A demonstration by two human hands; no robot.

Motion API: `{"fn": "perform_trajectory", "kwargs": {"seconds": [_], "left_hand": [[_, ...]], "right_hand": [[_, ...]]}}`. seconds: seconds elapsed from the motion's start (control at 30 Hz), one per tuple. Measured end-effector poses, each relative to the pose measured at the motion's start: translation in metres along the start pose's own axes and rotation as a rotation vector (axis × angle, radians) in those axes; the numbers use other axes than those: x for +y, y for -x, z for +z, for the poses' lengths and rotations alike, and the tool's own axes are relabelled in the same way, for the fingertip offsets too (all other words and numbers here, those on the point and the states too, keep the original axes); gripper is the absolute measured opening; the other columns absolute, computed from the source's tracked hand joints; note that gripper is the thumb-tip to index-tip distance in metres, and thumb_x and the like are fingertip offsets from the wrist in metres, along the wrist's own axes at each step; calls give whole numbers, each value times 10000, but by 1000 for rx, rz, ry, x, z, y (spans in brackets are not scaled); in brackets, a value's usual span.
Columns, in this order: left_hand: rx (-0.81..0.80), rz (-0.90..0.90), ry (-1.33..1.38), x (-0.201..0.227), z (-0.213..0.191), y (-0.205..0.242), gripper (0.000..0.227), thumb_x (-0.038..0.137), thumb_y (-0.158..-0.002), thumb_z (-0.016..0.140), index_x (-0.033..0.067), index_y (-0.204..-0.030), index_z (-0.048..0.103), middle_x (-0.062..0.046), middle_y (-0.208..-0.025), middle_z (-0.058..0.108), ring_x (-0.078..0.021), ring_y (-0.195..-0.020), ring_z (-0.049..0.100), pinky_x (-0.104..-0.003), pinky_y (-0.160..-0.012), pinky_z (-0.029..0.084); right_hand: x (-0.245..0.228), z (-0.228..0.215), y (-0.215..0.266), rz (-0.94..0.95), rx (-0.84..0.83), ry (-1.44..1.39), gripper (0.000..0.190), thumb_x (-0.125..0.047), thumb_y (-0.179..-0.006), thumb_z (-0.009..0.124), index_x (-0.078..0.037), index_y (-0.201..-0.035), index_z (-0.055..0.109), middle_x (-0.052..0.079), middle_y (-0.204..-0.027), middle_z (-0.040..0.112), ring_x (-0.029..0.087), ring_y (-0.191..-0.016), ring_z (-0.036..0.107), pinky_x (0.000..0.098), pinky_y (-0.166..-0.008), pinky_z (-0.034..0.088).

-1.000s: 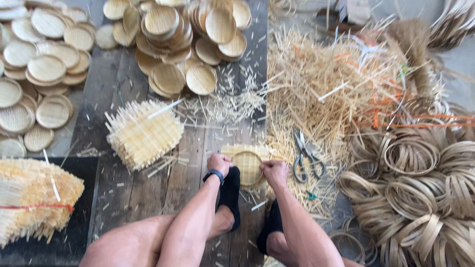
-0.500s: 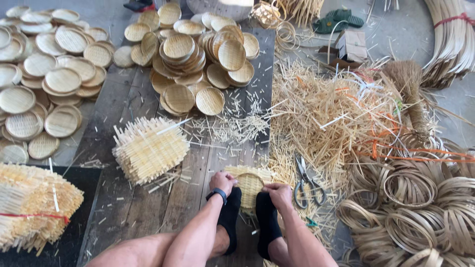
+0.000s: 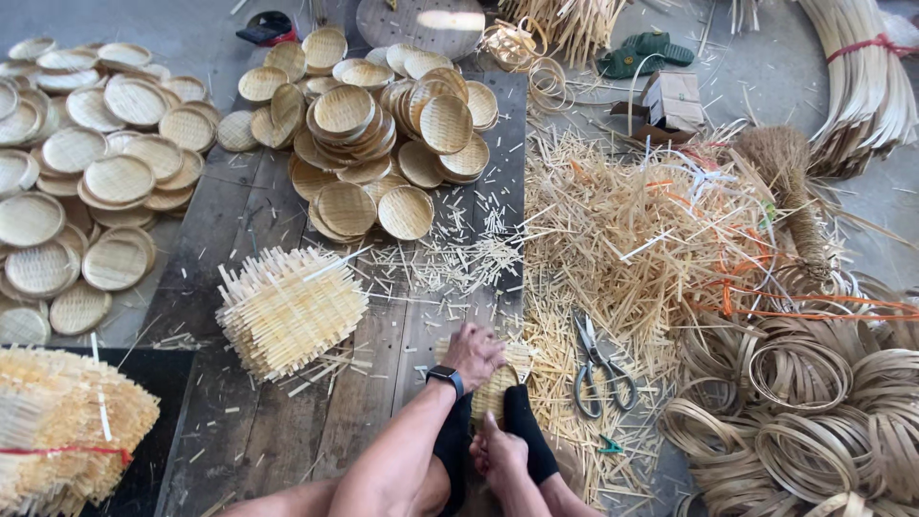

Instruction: The person uses shears and bamboo strips to construct round woven trays by trimming pieces and assembling them into circular forms.

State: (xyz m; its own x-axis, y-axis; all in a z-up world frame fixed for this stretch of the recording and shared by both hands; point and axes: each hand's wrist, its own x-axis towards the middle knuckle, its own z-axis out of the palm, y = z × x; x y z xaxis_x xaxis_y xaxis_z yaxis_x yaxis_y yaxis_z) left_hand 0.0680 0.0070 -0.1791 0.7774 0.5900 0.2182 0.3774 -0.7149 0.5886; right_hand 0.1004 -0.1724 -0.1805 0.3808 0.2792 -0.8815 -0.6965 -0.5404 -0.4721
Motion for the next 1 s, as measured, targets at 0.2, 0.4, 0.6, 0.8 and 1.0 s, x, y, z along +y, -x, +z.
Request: {"fn": "perform_trajectory", "kwargs": {"seconds": [0.2,0.4,0.6,0.8,1.0], "left_hand": [[-64,-343,164,-6,18,7,156,425,-867,759,322,-973,809,7,-1017,631,-234,-1048,583,-430,-912,471],[-32,-285,329,-27,47,3,208,375,-972,644,254,-953,812,-56,-972,681,-273,-950,673,-403,-837,553],[-218,-536,374,-31,39,-13,407,512,-938,730,111,-875,756,-128,-839,723,-278,-802,679,-423,-749,528],[-203,-645,564,-40,49,-6,519,458,-887,803,2,-664,696,-95,-625,605,-168,-587,519,-390,-583,459],[-162,-754,651,-60,80,-7,273,374,-778,840,104,-795,807,-34,-681,731,-113,-655,649,-318,-656,527]], "right_hand": [[25,22,-31,-167,164,-67,316,-258,-980,683,-2,-796,665,64,-619,618,145,-455,506,288,-396,373],[24,8,-13,-305,76,153,380,-348,-994,640,1,-881,741,74,-620,625,162,-502,523,318,-476,393],[-60,-19,-9,-794,412,590,312,-362,-905,691,-66,-945,782,39,-774,733,163,-645,661,323,-576,538],[-96,-22,-53,-367,64,124,261,-219,-773,888,22,-811,795,102,-770,748,166,-674,609,321,-621,478],[-110,-27,-61,-240,98,243,402,-251,-763,943,94,-843,752,108,-731,644,203,-623,514,378,-569,401]]}}
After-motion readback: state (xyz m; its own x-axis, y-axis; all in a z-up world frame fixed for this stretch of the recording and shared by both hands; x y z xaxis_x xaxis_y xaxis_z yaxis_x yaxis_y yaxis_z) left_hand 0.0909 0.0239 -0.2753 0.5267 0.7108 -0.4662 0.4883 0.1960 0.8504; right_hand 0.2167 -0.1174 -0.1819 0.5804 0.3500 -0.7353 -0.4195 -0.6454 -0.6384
